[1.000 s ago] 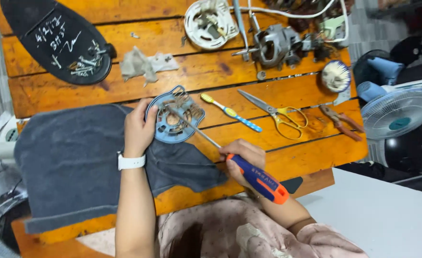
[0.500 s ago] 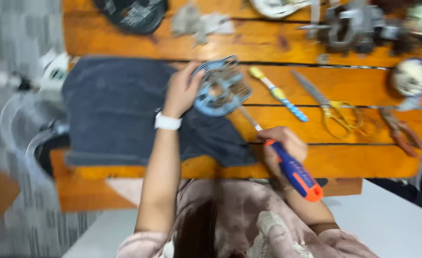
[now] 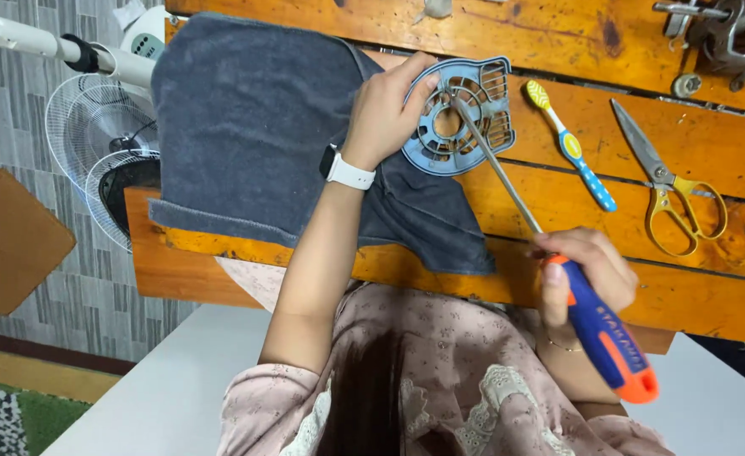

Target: Cleaning a fan component with a toothbrush and probing it with a screwdriver on a wooden workbench.

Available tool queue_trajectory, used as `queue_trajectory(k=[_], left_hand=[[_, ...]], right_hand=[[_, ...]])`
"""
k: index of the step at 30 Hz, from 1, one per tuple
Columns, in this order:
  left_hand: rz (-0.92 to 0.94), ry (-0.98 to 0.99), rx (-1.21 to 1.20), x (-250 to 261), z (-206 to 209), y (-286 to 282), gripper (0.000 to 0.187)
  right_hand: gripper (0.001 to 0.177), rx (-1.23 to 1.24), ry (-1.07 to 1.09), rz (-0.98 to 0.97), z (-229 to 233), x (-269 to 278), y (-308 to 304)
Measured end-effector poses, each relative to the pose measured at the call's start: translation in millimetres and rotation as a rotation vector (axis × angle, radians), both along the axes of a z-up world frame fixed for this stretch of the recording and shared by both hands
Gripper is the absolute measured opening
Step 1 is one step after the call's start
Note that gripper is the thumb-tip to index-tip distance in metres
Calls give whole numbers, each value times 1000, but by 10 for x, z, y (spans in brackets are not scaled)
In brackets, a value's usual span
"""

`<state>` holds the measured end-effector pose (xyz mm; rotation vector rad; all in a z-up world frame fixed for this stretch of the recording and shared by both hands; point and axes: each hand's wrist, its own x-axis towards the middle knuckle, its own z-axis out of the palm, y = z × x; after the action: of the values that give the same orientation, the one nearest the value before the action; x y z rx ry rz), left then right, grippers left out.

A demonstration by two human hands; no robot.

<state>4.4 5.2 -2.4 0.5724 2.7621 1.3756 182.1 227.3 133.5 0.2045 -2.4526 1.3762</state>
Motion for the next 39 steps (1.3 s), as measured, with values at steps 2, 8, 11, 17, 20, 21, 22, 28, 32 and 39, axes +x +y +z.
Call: queue_trajectory(k=[2,8,11,17,20,21,22,28,32,39], left_hand=[[-36,6,2,-28,-14,-7,37],[-4,26,-29,-7,24,16,34],[10,39,-77,-22,-57,15,36],[29,35,-121,-5,-49,29,35],[-15,58,-108,2,-22,29,34],[-19,55,-105,25,32,31,34],[-40,54,-65,47,92,30,33],[-20,13,-24,46,82,39,36],[15,-22,-58,16,109,48,25],[3,-11,40,21,160,26,27]], right_hand=[[33,-91,-31,-63,52,-44,-7],[34,83,-19,63,159,-112,90],[29,34,10,109,239,-223,84],[32,155,4,111,350,-205,-49],[29,107,74,108,219,-169,21],[29,110,71,104,129,-223,17],[29,88,29,148,44,-278,14],[29,120,91,42,213,-40,-21],[35,58,189,-51,149,-32,48],[36,-7,79,40,-4,-136,-31]])
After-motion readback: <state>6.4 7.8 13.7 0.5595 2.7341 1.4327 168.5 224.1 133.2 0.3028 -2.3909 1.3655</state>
